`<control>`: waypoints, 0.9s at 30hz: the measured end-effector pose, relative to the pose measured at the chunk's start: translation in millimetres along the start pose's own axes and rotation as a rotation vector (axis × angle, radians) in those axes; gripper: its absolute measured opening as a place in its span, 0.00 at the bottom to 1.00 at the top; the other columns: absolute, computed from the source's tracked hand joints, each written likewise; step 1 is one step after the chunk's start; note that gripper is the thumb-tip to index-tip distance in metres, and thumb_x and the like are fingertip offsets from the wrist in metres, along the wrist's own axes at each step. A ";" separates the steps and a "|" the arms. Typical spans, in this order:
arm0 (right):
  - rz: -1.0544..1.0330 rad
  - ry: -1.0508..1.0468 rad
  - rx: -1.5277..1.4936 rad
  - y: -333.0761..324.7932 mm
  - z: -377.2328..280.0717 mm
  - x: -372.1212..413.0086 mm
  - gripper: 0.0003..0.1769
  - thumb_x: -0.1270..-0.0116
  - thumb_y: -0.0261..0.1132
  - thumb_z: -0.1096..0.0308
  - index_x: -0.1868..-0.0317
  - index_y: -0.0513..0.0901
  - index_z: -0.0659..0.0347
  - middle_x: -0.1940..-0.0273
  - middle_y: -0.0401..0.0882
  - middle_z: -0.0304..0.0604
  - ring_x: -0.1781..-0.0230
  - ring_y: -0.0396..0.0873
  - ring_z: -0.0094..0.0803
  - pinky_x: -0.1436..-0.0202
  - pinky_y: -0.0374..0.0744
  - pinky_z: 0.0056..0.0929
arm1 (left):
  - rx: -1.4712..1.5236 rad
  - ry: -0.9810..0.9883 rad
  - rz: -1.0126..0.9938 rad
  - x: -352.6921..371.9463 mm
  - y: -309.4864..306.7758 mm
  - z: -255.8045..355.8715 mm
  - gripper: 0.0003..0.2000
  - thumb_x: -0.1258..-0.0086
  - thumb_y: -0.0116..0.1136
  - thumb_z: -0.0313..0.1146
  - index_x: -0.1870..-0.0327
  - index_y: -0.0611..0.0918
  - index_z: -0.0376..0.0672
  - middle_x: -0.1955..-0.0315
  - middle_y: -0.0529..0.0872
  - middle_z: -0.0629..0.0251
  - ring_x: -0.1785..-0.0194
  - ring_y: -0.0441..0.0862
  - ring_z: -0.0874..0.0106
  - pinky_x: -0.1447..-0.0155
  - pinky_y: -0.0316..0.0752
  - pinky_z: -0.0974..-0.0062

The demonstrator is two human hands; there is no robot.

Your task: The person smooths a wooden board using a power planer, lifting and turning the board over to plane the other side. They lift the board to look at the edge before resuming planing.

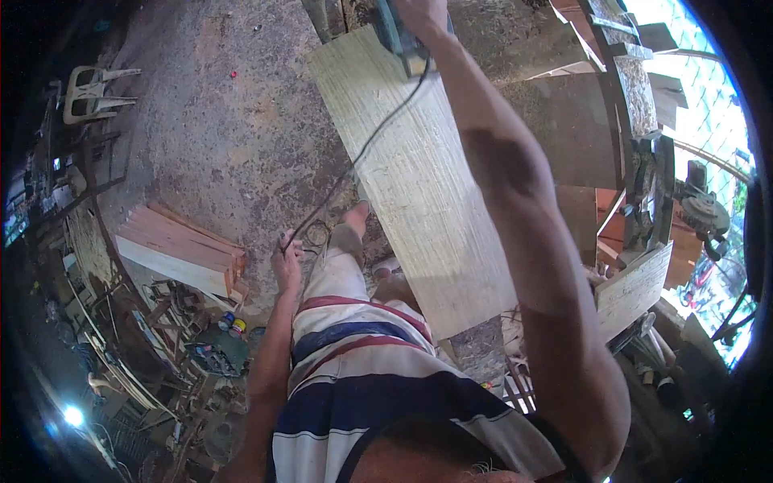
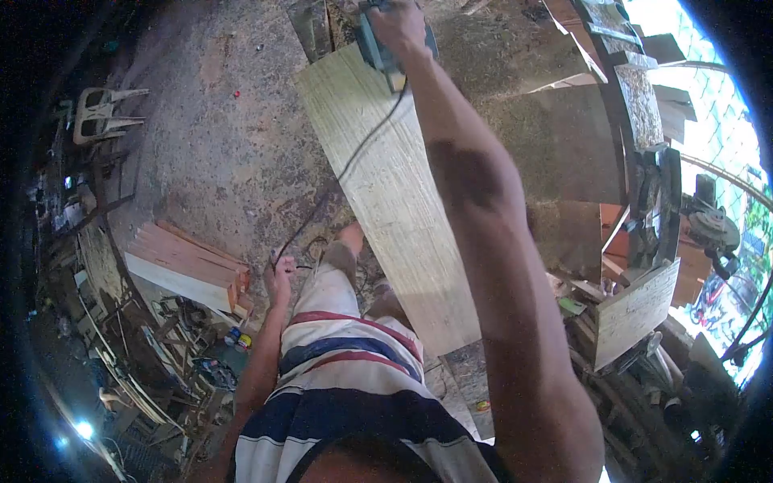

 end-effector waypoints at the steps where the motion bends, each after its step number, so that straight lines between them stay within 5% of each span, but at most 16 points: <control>1: -0.017 -0.005 -0.035 2.3 -4.3 -11.7 0.19 0.27 0.69 0.56 0.47 0.91 0.63 0.58 0.93 0.52 0.56 0.92 0.46 0.51 0.86 0.46 | 0.002 0.028 0.013 -3.1 -3.0 1.9 0.26 0.10 0.50 0.52 0.28 0.85 0.41 0.57 0.92 0.57 0.63 0.87 0.70 0.55 0.85 0.69; 5: -0.050 0.037 -0.008 -23.8 -32.1 16.3 0.17 0.27 0.70 0.59 0.48 0.91 0.64 0.57 0.93 0.52 0.58 0.91 0.47 0.54 0.87 0.48 | 0.094 0.178 -0.062 -4.8 -9.5 9.9 0.23 0.11 0.52 0.48 0.29 0.85 0.41 0.57 0.92 0.57 0.63 0.87 0.70 0.54 0.85 0.69; 8: 0.076 -0.220 0.022 -25.9 10.9 83.3 0.26 0.29 0.70 0.47 0.47 0.91 0.62 0.50 0.91 0.67 0.46 0.89 0.65 0.43 0.86 0.56 | 0.145 0.201 -0.005 -1.2 -24.1 -8.5 0.22 0.12 0.54 0.46 0.29 0.84 0.41 0.58 0.91 0.57 0.61 0.87 0.69 0.53 0.85 0.68; 9: -0.100 -0.087 0.111 -45.0 13.5 135.6 0.24 0.28 0.71 0.52 0.43 0.92 0.62 0.54 0.94 0.59 0.52 0.93 0.48 0.45 0.88 0.45 | 0.150 0.219 0.026 -5.5 -31.1 -32.9 0.22 0.12 0.54 0.45 0.28 0.83 0.40 0.58 0.91 0.57 0.60 0.88 0.67 0.53 0.85 0.67; 11: -0.115 0.016 0.014 -75.6 22.0 250.8 0.20 0.25 0.71 0.58 0.40 0.91 0.62 0.46 0.92 0.53 0.45 0.91 0.42 0.41 0.87 0.43 | -0.004 0.306 0.121 2.7 -40.0 -48.4 0.22 0.12 0.54 0.44 0.26 0.81 0.41 0.58 0.91 0.56 0.59 0.89 0.63 0.52 0.85 0.64; 12: -0.092 -0.028 -0.254 -80.7 47.8 311.3 0.20 0.25 0.73 0.65 0.37 0.90 0.64 0.41 0.92 0.55 0.40 0.90 0.42 0.35 0.86 0.41 | -0.166 0.372 0.182 12.2 -45.6 -45.1 0.22 0.11 0.54 0.43 0.25 0.79 0.41 0.58 0.91 0.54 0.59 0.89 0.60 0.52 0.84 0.61; 13: -0.079 0.046 -0.066 -103.0 46.1 373.9 0.28 0.28 0.73 0.72 0.29 0.83 0.66 0.37 0.89 0.61 0.34 0.88 0.49 0.27 0.83 0.43 | -0.332 0.439 0.241 20.1 -49.5 -38.8 0.23 0.11 0.54 0.43 0.24 0.77 0.42 0.59 0.91 0.52 0.58 0.90 0.57 0.51 0.84 0.59; 18: -0.210 0.310 0.016 -166.6 61.4 596.7 0.34 0.27 0.73 0.71 0.22 0.78 0.61 0.32 0.85 0.63 0.28 0.84 0.54 0.24 0.79 0.46 | -0.573 0.359 0.234 59.9 -29.3 -22.1 0.23 0.11 0.54 0.43 0.22 0.73 0.44 0.58 0.91 0.44 0.55 0.90 0.43 0.51 0.81 0.48; 22: -0.187 0.253 0.061 -163.5 54.6 595.2 0.34 0.28 0.74 0.70 0.22 0.78 0.59 0.36 0.87 0.63 0.33 0.88 0.55 0.31 0.84 0.46 | -0.562 0.207 0.056 53.6 -5.8 -46.1 0.22 0.11 0.54 0.43 0.23 0.74 0.45 0.59 0.91 0.43 0.54 0.89 0.40 0.51 0.80 0.46; 27: -0.210 0.306 -0.022 -116.5 29.1 460.6 0.32 0.29 0.75 0.70 0.25 0.81 0.61 0.38 0.89 0.64 0.37 0.90 0.54 0.33 0.85 0.45 | -0.427 0.294 0.081 40.1 -7.3 -40.9 0.19 0.10 0.52 0.40 0.26 0.77 0.45 0.62 0.91 0.45 0.57 0.91 0.47 0.53 0.82 0.50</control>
Point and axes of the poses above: each hand's wrist, its own x-axis away from the middle knuckle, its own y-axis out of the palm, z = x × y, the point moved 6 cm from there along -x, towards the middle knuckle
